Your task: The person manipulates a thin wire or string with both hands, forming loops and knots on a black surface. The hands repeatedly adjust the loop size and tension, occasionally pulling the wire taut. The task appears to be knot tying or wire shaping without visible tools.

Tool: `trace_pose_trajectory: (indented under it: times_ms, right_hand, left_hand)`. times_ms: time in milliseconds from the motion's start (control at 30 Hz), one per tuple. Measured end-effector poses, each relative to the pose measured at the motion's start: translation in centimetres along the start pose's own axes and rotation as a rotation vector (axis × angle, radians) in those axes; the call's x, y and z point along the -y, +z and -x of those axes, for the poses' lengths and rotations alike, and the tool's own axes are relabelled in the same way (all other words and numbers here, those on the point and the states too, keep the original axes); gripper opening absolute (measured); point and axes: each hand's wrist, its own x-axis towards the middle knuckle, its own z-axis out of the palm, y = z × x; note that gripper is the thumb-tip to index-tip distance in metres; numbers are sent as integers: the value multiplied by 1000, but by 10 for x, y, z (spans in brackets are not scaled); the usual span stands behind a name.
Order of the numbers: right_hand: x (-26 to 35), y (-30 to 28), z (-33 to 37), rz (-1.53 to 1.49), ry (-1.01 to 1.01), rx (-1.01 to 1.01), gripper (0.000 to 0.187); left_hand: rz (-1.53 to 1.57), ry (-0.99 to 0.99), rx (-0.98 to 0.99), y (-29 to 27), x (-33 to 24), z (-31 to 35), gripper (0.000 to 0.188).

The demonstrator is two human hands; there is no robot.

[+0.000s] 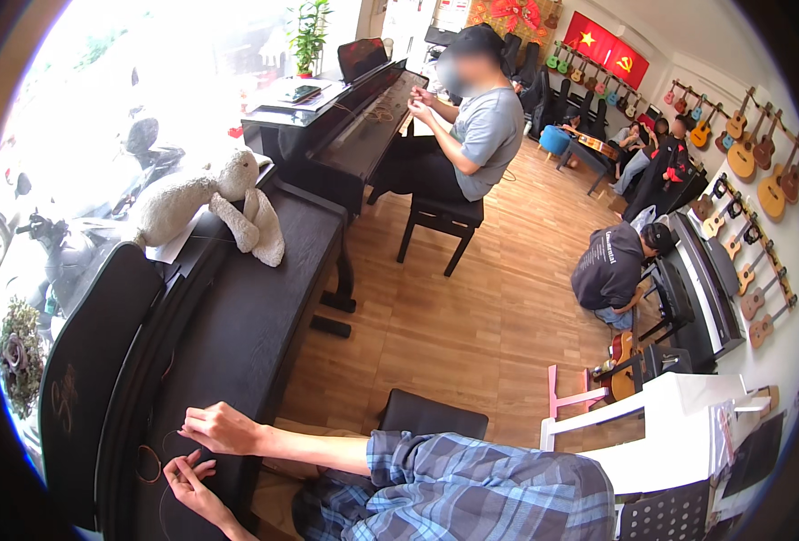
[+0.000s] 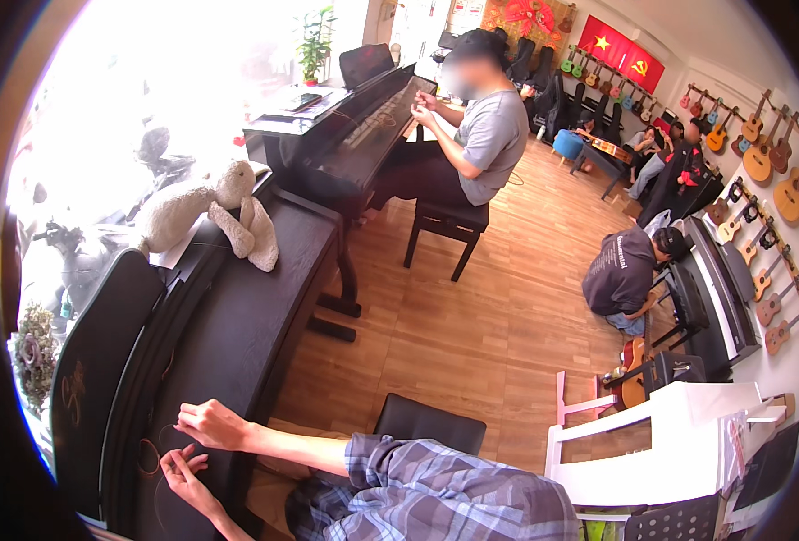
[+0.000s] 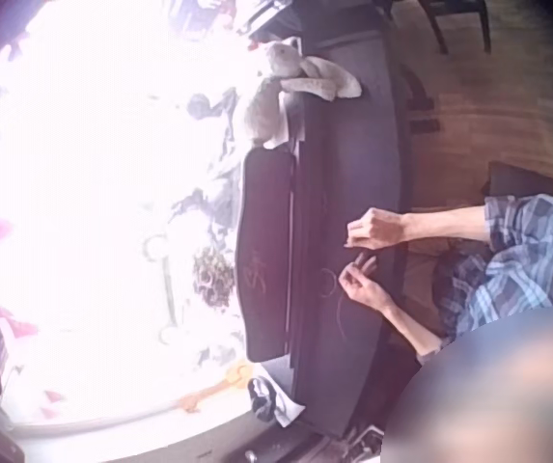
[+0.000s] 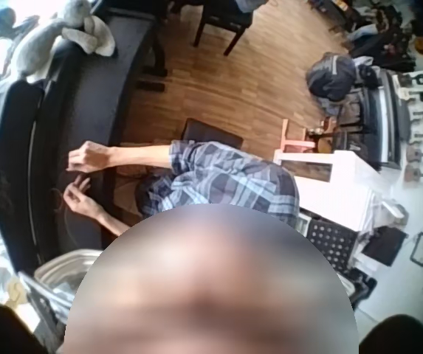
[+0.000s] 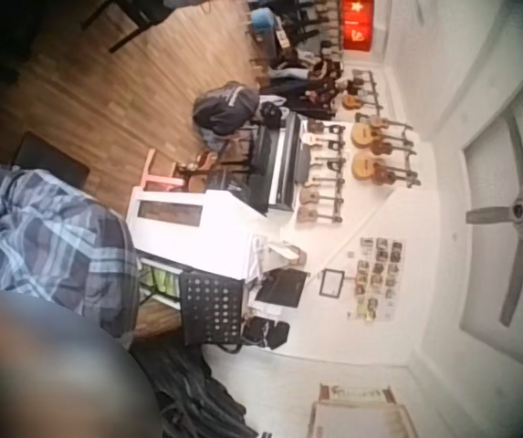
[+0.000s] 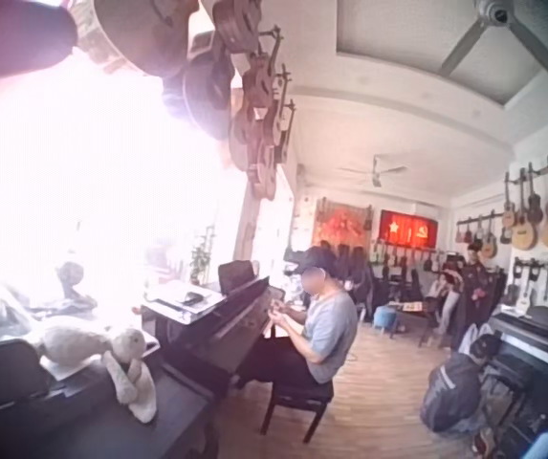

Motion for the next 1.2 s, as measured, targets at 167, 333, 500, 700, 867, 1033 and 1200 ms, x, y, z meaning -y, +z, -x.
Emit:
trace_pose_trajectory:
  times_ms: [167,333,500,700,867,1033,1200]
  right_hand:
    - [10,-18,-15,-279,222,-41,15]
    - [11,-26,-22,-694,554,104,12]
    - [11,-16,-16,-645,562,229,17]
    - [5,-9,-23,-562,567,358,17]
    - [6,-11,-23,-596,617,420,25]
    - [6,-11,-24,-578,639,360,29]
    - [7,-13,-24,-525,599,413,29]
  left_hand:
    - [55,-18,-22,1,-11,1,25]
    - [30,-69,-31,0,-27,5,23]
    - [154,-100,-78,-8,-25,13,20]
    - [312,-127,-50,-13,-21,2,25]
    - [272,-113,-86,-13,-24,4,29]
    - [234,-107,-131,-13,-24,6,31]
    - [300,-74,-147,-17,-20,7,32]
